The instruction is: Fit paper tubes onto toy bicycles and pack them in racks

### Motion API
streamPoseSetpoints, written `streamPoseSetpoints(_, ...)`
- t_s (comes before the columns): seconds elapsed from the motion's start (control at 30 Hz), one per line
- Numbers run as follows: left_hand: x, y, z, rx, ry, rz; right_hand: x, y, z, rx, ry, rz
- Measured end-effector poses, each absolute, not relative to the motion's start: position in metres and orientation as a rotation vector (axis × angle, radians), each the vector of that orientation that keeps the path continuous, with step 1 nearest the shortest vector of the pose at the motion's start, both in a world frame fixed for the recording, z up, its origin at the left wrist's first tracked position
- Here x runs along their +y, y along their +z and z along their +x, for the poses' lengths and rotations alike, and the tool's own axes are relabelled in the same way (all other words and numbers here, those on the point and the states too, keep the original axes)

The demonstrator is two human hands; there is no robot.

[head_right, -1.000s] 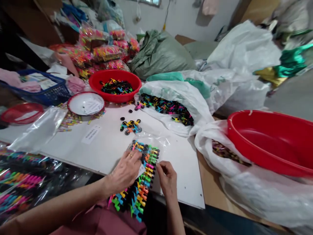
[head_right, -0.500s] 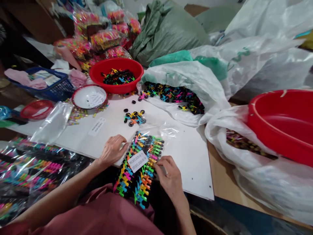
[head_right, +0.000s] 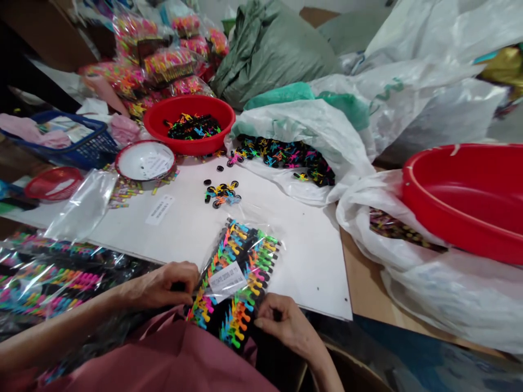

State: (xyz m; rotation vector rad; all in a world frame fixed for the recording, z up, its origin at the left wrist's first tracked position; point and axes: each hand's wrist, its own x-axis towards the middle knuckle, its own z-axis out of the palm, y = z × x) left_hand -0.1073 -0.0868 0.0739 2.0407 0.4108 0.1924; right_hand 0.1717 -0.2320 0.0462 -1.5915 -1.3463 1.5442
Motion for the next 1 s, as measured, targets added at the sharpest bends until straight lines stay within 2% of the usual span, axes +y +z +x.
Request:
streamPoseSetpoints(0.13, -0.09, 0.061, -0.11, 0.445, 0.258, 2.075, -0.238, 0.045, 0.163, -1.335, 1.373, -1.661)
streamPoseSetpoints(0.3, -0.092, 0.048, -0.112, 0.499, 0.225, 1.924, -0.242, 0.04, 0.159, -1.322, 1.33, -1.668)
streamPoseSetpoints(0.53, -0.09, 0.035, -0.091, 0.99, 0.461, 1.805, -0.223, 0.026, 0.15, -1.026, 0.936, -1.788)
streamPoseSetpoints(0.73, -0.092, 0.032, -0.101, 0.817, 0.484, 1.794, -0.237, 0.027, 0.149, -1.293, 0.881, -1.719)
streamPoseSetpoints(1.0, -0.093, 0.034, -0.091, 0.681, 0.509, 1.844, -0.237, 0.019, 0.158, -1.456, 0.56, -1.838)
